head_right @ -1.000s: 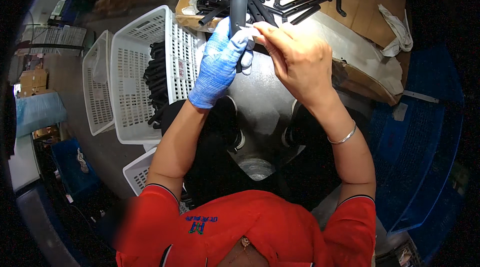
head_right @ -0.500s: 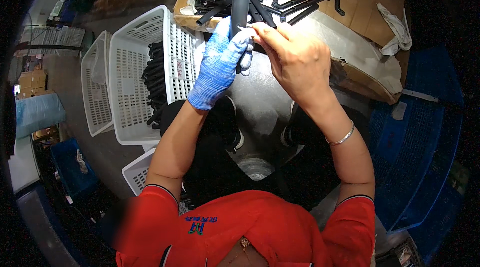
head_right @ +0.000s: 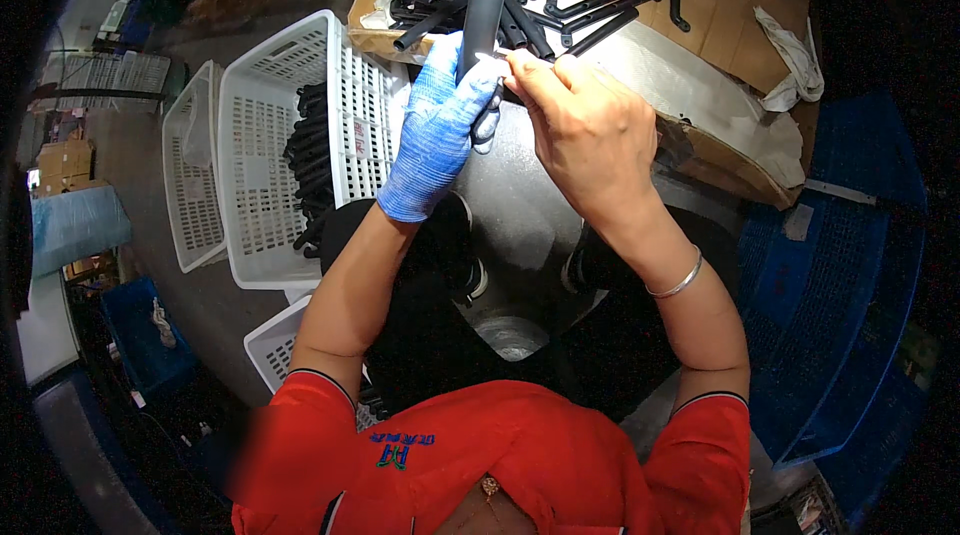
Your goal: Assembling small pins or parts into black plastic frame components at a manual assembly station.
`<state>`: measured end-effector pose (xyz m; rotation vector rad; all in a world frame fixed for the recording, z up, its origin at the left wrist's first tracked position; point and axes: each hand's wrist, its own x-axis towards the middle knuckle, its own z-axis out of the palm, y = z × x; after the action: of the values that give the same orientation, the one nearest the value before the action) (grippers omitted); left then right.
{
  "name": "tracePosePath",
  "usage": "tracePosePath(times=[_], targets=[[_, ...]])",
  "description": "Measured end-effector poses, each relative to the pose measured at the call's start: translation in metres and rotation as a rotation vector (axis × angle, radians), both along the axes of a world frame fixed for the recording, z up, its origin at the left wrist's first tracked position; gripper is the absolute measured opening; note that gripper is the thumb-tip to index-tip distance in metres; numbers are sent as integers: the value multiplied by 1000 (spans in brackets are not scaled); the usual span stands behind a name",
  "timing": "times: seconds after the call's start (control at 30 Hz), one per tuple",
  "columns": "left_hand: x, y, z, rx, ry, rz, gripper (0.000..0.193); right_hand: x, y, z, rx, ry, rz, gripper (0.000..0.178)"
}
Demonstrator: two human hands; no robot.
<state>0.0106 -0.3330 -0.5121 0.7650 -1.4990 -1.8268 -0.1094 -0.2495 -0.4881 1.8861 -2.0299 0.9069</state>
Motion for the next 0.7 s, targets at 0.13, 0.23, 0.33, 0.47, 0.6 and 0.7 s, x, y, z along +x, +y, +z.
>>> tracePosePath(times=[0.13, 0.23, 0.33, 0.47, 0.6, 0.7], targets=[[1, 2, 5, 79, -1, -8, 20, 1, 1, -2, -3, 6, -8, 16], [1, 1, 1, 79, 9, -10, 19, 2, 1, -2, -6, 10, -16, 15], [5, -2, -14, -223, -136, -9, 17, 5, 1, -1, -11, 16, -22, 15], [1, 2, 1, 147, 30, -36, 17, 3, 1, -5, -13, 48, -35, 16], [1, 1, -1, 210, 47, -47, 19, -2, -1, -3, -30, 94, -25, 17], [1, 0, -2, 200, 78, -71, 22, -9, -4, -3, 30, 168, -30, 16]])
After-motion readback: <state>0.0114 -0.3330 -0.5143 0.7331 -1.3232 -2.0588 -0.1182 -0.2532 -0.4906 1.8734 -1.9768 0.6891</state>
